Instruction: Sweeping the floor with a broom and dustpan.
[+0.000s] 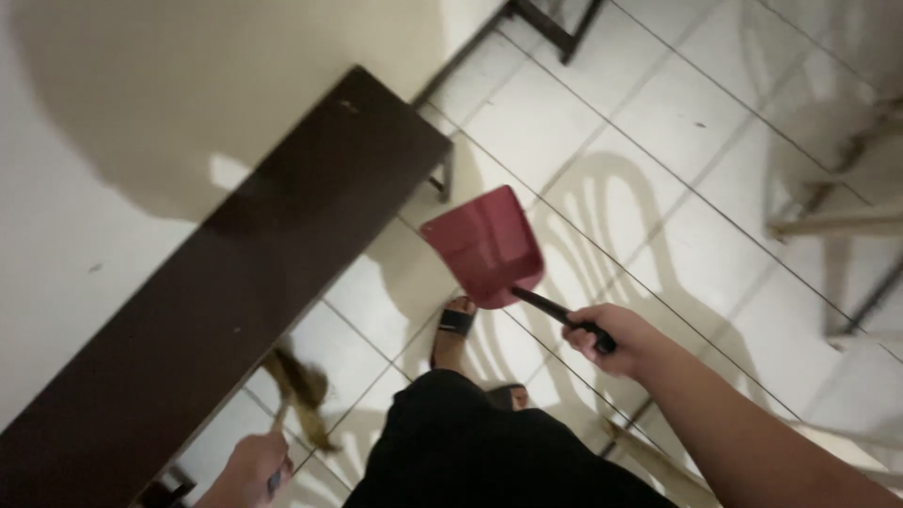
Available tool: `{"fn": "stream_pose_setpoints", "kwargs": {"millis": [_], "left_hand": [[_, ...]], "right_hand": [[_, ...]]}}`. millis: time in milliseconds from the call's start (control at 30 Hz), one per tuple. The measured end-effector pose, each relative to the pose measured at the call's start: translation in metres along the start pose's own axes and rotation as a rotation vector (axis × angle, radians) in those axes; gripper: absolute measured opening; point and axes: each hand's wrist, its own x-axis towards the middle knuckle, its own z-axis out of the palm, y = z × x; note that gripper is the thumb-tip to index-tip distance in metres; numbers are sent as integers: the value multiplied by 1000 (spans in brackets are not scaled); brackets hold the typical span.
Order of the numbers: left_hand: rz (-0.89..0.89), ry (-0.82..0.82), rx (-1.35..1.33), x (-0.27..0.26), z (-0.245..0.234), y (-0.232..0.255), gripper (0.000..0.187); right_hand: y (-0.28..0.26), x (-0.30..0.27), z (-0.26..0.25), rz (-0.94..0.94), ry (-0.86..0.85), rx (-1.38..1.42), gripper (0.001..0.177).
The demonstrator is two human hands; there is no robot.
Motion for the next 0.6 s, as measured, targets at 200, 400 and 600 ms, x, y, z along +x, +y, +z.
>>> {"fn": "stream_pose_setpoints", "kwargs": {"millis": [200, 400, 600], "left_hand": [[824, 24, 932, 52, 64, 93, 10], [801, -36, 997, -119, 141, 226, 18], [780, -117, 1229, -185, 182, 286, 20]], "right_hand": [[21, -64, -4, -81, 60, 6, 17], [61, -83, -63, -191, 93, 148, 17], [123, -82, -105, -313, 178, 477, 13]]}}
